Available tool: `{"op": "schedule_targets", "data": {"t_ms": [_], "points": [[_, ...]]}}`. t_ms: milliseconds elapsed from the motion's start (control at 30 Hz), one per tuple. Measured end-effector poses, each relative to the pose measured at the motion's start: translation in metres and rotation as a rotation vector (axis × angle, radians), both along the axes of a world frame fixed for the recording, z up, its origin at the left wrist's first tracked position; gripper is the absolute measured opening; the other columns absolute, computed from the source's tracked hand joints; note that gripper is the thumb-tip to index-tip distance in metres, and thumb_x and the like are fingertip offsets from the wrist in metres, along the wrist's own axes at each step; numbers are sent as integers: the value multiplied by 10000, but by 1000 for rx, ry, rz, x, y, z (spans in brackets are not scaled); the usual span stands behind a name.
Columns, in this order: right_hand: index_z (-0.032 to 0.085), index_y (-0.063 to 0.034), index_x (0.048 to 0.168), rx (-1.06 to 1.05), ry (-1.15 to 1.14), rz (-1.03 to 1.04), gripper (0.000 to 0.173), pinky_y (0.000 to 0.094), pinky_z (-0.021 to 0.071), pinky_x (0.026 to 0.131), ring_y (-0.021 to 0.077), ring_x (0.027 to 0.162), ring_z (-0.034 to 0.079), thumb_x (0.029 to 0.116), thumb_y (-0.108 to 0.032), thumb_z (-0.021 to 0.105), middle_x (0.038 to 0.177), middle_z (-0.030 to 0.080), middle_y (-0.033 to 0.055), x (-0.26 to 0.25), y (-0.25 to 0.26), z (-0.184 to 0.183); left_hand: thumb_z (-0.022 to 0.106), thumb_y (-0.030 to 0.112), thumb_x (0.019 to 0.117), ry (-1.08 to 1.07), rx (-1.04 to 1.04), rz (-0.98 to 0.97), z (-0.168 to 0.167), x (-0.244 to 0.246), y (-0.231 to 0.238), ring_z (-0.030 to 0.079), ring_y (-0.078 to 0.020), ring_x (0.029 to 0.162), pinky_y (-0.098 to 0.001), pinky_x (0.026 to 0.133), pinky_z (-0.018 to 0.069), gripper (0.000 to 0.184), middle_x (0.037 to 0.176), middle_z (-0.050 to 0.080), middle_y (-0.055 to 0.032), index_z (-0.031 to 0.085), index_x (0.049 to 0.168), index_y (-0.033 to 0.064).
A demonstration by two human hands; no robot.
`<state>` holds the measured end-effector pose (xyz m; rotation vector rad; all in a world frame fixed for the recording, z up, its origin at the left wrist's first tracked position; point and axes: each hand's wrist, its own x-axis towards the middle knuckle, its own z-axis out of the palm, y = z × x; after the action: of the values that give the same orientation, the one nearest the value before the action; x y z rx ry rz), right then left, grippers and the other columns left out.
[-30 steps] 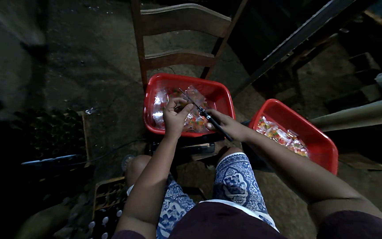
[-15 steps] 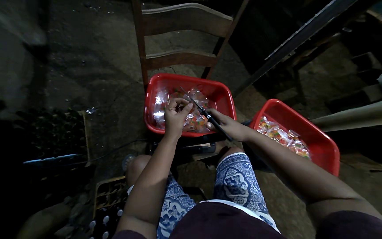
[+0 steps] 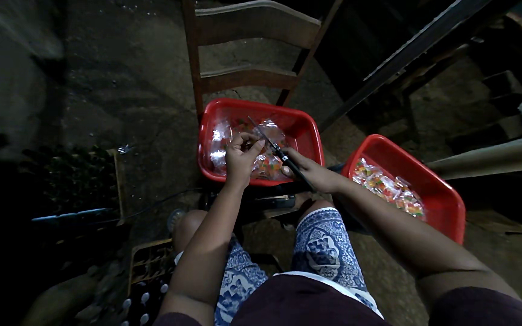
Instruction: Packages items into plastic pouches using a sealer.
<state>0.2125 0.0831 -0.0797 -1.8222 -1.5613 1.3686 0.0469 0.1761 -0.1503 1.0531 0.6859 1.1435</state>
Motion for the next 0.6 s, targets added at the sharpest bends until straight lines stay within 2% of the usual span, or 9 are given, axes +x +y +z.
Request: {"op": "schedule_targets", "data": {"t_ms": [67,200,367,467,600], "points": [[396,-134,1474,-23,4,18,573,242,486,705,31,767,536,1023,-464,523,967,561,12,1,1,1,680,-36,922,-9,-26,3,1,0,0,615,-30,781,-203,718,552,142,919,642,27,636,1006,71],[423,-127,1455,-7,-13,-3,503,250,478,696,47,768,535,1036,-383,533,964,565,18,-3,1,1,671,-35,928,-19,-26,4,-2,1,1,604,-23,762,-195,700,544,141,898,631,35,628,997,80],[438,-115,1447,-2,-65,-23,464,326,508,763,106,833,579,1049,-330,547,1012,602,66,-8,1,4,678,-42,920,-23,-9,15,-5,1,2,593,-18,729,-183,659,529,148,880,636,37,632,985,82],[445,-110,1457,18,-73,-41,471,330,511,754,114,819,578,1049,-318,553,999,606,71,-9,0,3,683,-42,916,-31,-4,31,-6,2,2,609,-25,769,-203,708,546,149,896,640,36,638,994,77],[500,-95,1427,91,-64,-33,467,281,481,661,76,710,531,1035,-345,550,895,583,34,-6,-2,-5,686,-31,924,-59,-3,42,-5,2,2,616,-19,803,-196,744,549,138,906,645,49,643,985,85]]}}
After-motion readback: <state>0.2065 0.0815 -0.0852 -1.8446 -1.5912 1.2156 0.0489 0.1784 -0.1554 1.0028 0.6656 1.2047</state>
